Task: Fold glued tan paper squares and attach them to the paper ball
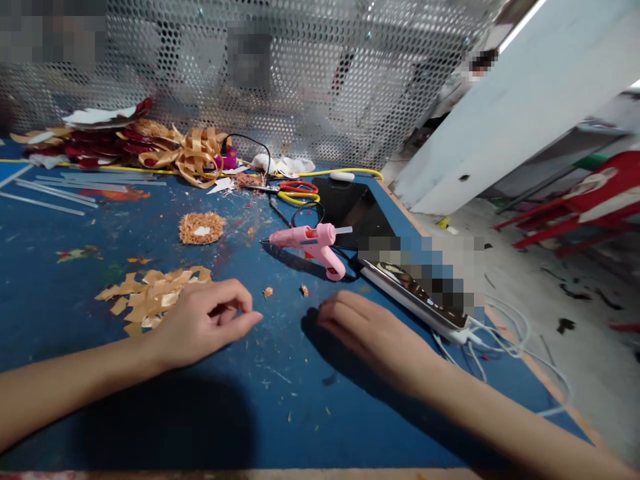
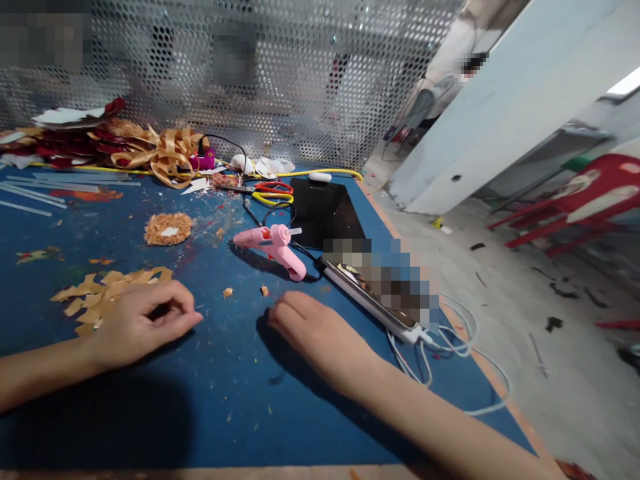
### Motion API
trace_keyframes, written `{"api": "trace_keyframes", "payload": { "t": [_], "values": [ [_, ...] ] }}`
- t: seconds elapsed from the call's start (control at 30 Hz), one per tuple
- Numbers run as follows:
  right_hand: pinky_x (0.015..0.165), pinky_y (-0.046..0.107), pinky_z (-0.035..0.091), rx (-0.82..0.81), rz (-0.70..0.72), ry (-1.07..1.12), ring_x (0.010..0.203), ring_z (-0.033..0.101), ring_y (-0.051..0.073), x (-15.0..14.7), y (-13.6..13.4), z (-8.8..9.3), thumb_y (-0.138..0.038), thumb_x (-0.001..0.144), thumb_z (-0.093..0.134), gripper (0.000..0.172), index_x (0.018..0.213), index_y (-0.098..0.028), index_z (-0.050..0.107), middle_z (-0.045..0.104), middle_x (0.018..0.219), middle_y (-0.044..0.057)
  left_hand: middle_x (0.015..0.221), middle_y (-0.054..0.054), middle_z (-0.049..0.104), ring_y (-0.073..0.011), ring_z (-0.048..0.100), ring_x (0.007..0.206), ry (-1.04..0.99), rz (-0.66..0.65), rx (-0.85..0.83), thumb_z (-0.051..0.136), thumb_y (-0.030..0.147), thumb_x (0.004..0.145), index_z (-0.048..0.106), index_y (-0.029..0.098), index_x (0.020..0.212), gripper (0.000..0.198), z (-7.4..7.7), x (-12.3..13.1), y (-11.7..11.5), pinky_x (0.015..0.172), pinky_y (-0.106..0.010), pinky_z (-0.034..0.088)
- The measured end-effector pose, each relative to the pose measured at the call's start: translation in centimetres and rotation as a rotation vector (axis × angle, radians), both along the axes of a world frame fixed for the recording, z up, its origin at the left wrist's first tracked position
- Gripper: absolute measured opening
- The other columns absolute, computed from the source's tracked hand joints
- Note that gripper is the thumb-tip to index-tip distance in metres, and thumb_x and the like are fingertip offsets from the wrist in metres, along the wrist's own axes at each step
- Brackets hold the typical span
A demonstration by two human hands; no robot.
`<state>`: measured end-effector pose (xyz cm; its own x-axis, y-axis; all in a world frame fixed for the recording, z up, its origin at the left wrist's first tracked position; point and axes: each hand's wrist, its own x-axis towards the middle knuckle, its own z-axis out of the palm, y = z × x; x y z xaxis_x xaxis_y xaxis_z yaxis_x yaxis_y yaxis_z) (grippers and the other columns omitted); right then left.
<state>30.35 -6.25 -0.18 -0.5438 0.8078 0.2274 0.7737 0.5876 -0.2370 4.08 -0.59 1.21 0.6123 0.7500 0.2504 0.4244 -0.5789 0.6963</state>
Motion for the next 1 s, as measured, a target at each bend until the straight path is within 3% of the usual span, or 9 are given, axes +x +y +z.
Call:
{"api": "trace_keyframes", "payload": {
  "t": [0.13, 0.27, 0.37, 0.5, 0.63, 0.83, 0.9, 1.0],
  "values": [
    [0.069, 0.032, 0.05, 0.074, -0.095, -0.03, 0.079, 0.058, 0.017, -0.4, 2.1, -0.1, -0.02, 0.097, 0.037, 0.02, 0.099, -0.016, 0.056, 0.06, 0.089, 0.008, 0.054, 0.006, 0.054, -0.0084, 0.044, 0.045, -0.008, 0.178, 0.051, 0.061, 0.031, 0.08, 0.06, 0.021, 0.07, 0.014, 0.1, -3.0, 1.5, 0.047, -0.022, 0.033],
    [0.07, 0.033, 0.051, -0.024, -0.038, -0.166, 0.079, 0.057, 0.018, -1.5, 2.9, -0.2, -0.004, 0.087, 0.042, 0.025, 0.104, -0.013, 0.058, 0.059, 0.091, 0.01, 0.058, 0.006, 0.059, -0.0088, 0.048, 0.048, -0.034, 0.355, 0.163, 0.063, 0.03, 0.079, 0.061, 0.024, 0.071, 0.01, 0.3, -5.6, 3.1, 0.049, -0.022, 0.035],
    [0.072, 0.035, 0.052, -0.015, 0.015, -0.149, 0.081, 0.057, 0.019, -2.7, 3.3, -0.2, -0.003, 0.086, 0.042, 0.024, 0.101, -0.01, 0.059, 0.06, 0.089, 0.01, 0.063, 0.006, 0.059, -0.0091, 0.051, 0.054, -0.082, 0.43, 0.189, 0.062, 0.032, 0.08, 0.06, 0.025, 0.073, 0.011, 0.3, -6.4, 4.1, 0.054, -0.021, 0.038],
    [0.078, 0.034, 0.053, 0.046, 0.049, -0.012, 0.088, 0.059, 0.018, -4.3, 4.5, -0.1, -0.01, 0.094, 0.038, 0.024, 0.102, -0.013, 0.06, 0.063, 0.096, 0.009, 0.065, 0.005, 0.061, -0.0095, 0.054, 0.055, -0.035, 0.417, 0.123, 0.062, 0.035, 0.081, 0.06, 0.023, 0.073, 0.015, 0.3, -6.5, 4.6, 0.054, -0.02, 0.04],
    [0.082, 0.04, 0.053, 0.061, 0.191, -0.11, 0.096, 0.058, 0.022, -5.3, 4.7, 0.2, -0.013, 0.094, 0.044, 0.023, 0.11, -0.013, 0.059, 0.063, 0.113, 0.012, 0.07, 0.002, 0.065, -0.0112, 0.057, 0.06, -0.024, 0.417, 0.07, 0.061, 0.035, 0.081, 0.062, 0.021, 0.073, 0.017, 0.8, -6.4, 4.2, 0.057, -0.02, 0.042],
    [0.073, 0.031, 0.054, 0.099, 0.249, -0.254, 0.085, 0.06, 0.019, -5.9, 4.5, 0.5, -0.004, 0.088, 0.047, 0.021, 0.099, -0.012, 0.062, 0.066, 0.096, 0.009, 0.08, -0.003, 0.068, -0.0147, 0.062, 0.073, -0.206, 0.322, -0.16, 0.047, 0.039, 0.09, 0.065, 0.019, 0.08, 0.03, 1.1, -6.2, 4.1, 0.063, -0.022, 0.049],
    [0.072, 0.029, 0.054, 0.19, 0.21, -0.267, 0.083, 0.061, 0.018, -6.1, 5.2, 0.5, -0.005, 0.088, 0.044, 0.022, 0.097, -0.014, 0.063, 0.067, 0.094, 0.008, 0.081, -0.002, 0.067, -0.0147, 0.062, 0.074, -0.13, 0.318, -0.103, 0.049, 0.039, 0.09, 0.065, 0.018, 0.08, 0.029, 0.8, -6.3, 4.3, 0.065, -0.022, 0.048],
    [0.073, 0.032, 0.053, 0.314, 0.128, -0.265, 0.091, 0.062, 0.021, -6.4, 6.3, 0.9, -0.005, 0.09, 0.039, 0.027, 0.101, -0.014, 0.062, 0.066, 0.106, 0.012, 0.089, -0.002, 0.067, -0.0164, 0.06, 0.084, 0.11, 0.243, 0.134, 0.053, 0.035, 0.089, 0.067, 0.019, 0.082, 0.022, 0.0, -6.6, 4.6, 0.076, -0.027, 0.046]
  ]
}}
